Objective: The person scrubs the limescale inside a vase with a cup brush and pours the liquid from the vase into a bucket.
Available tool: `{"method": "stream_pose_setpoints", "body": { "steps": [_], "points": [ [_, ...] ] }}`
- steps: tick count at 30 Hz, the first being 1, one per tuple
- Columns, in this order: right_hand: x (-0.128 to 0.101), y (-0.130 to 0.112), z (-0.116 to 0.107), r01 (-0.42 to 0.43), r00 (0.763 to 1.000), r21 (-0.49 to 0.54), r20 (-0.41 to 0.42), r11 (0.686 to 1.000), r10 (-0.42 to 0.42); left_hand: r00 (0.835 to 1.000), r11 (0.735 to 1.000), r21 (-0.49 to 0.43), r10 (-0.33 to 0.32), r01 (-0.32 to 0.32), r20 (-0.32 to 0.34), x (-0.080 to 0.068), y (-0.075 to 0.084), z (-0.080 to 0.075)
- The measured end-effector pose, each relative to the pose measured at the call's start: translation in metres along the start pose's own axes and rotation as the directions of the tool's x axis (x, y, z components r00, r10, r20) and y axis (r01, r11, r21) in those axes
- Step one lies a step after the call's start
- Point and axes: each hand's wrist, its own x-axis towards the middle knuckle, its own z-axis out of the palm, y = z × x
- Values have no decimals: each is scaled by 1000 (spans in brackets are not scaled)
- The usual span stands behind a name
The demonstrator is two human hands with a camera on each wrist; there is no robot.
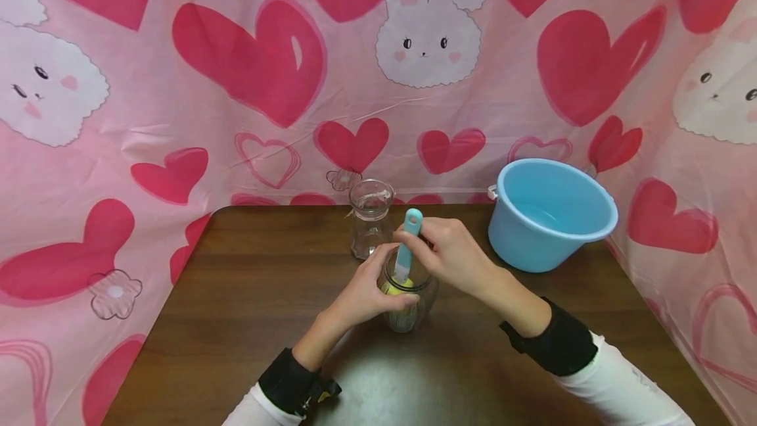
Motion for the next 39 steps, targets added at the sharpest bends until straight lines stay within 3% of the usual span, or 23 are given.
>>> {"method": "stream_pose_setpoints", "body": {
  "steps": [7, 17, 25, 33, 39],
  "points": [
    [8, -3, -20, 40, 994, -14, -97, 999, -41, 1000, 1000, 8, 5, -5, -13, 2, -2, 2],
    [3, 6, 7, 90, 996, -10, -19, 996, -91, 1000, 999, -37, -22, 23, 6, 1, -3, 1],
    [18, -6, -13, 190, 974, -95, -109, 977, -200, 1000, 1000, -2, -12, 12, -23, 1, -4, 3],
    [6, 10, -1, 108, 993, -114, -39, 988, -114, 1000, 1000, 16, 11, -10, -24, -2, -5, 2],
    [12, 0, -15, 182, 971, -196, -117, 964, -207, 1000, 999, 27, 22, -22, -15, -1, -6, 0]
  ]
}}
